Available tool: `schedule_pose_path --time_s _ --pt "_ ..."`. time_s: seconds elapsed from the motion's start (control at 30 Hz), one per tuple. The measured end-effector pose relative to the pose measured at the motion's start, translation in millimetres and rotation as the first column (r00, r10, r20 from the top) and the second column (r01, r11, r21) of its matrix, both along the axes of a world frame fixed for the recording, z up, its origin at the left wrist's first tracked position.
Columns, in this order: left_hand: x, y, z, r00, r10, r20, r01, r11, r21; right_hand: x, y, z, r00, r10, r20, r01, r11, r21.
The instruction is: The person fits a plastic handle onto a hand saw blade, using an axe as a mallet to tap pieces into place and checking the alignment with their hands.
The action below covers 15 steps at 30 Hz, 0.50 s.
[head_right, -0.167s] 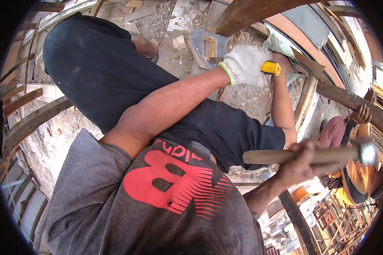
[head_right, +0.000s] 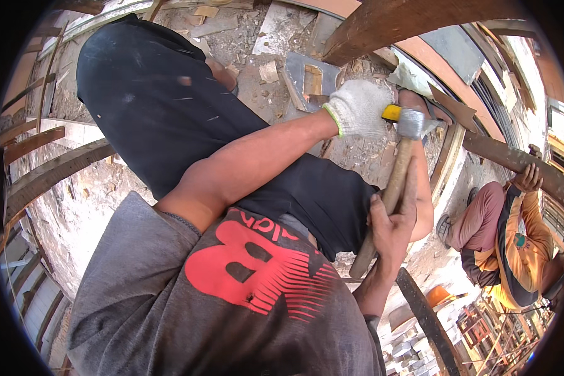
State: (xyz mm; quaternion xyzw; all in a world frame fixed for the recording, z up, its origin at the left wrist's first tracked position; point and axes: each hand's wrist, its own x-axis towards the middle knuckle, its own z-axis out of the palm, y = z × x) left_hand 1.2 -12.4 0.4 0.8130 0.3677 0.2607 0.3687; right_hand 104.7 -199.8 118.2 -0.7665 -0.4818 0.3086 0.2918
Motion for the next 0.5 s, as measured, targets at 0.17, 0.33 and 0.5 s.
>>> schedule_pose_path --time_s 0.17,0.33,0.5 --pt "3 8 -6 0.999 -0.017 -0.040 0.019 0.999 0.049 17 16 60 0.945 -0.317 -0.080 0.325 0.883 0.339" --pt "-3 10 -3 0.999 0.001 -0.032 0.001 0.999 0.054 -6 15 -9 0.962 -0.267 -0.054 0.273 0.935 0.226" --pt "-8 9 2 0.999 0.002 -0.042 -0.001 0.999 0.042 -10 14 -19 0.981 -0.080 -0.178 0.089 0.995 0.045"
